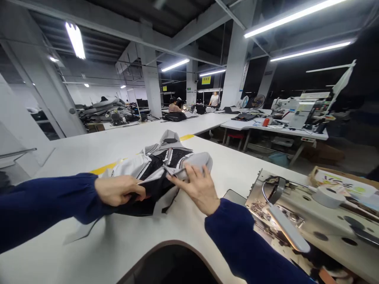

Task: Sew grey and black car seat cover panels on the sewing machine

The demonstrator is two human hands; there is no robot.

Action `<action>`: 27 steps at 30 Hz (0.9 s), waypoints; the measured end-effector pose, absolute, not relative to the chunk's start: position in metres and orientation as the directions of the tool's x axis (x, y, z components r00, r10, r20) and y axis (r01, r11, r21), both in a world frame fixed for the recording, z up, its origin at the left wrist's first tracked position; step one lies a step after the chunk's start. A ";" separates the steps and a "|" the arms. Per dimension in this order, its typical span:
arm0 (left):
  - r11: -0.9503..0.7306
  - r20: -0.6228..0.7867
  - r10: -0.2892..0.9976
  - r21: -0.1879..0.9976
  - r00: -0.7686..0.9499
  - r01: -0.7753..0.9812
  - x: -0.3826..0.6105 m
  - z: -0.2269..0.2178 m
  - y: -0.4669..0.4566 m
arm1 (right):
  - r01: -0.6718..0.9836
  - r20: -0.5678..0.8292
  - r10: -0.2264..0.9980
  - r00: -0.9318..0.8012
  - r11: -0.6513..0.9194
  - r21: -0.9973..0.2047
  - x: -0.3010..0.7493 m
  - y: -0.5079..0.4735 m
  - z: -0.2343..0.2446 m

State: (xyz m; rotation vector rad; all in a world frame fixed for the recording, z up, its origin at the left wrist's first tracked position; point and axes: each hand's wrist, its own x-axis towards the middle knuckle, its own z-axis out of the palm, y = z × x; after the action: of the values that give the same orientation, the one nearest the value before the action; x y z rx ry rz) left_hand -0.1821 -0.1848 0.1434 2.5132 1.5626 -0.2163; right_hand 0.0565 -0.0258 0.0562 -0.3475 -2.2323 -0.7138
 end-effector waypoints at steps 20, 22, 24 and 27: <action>-0.313 -0.013 0.950 -0.092 0.313 0.945 -0.205 0.177 -0.185 | 0.367 0.572 0.447 -0.688 0.894 -0.257 0.125 0.045 0.074; -0.286 -0.024 0.957 -0.210 0.288 0.935 -0.194 0.207 -0.176 | 0.308 0.734 0.472 -0.488 0.880 -0.361 0.136 0.023 0.125; -0.276 0.010 0.957 -0.270 0.290 0.922 -0.174 0.228 -0.171 | 0.312 0.806 0.409 -0.428 0.904 -0.294 0.133 -0.009 0.168; -0.265 0.242 0.928 -0.108 0.283 0.958 -0.134 0.229 -0.172 | 0.321 0.632 0.136 -0.763 0.928 0.188 0.103 -0.046 0.190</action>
State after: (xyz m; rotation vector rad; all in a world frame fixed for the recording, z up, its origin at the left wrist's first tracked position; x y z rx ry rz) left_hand -0.1345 -0.1718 0.2292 2.6941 2.0227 0.2215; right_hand 0.1033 -0.0458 0.1899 -0.3227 -2.4368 -0.3778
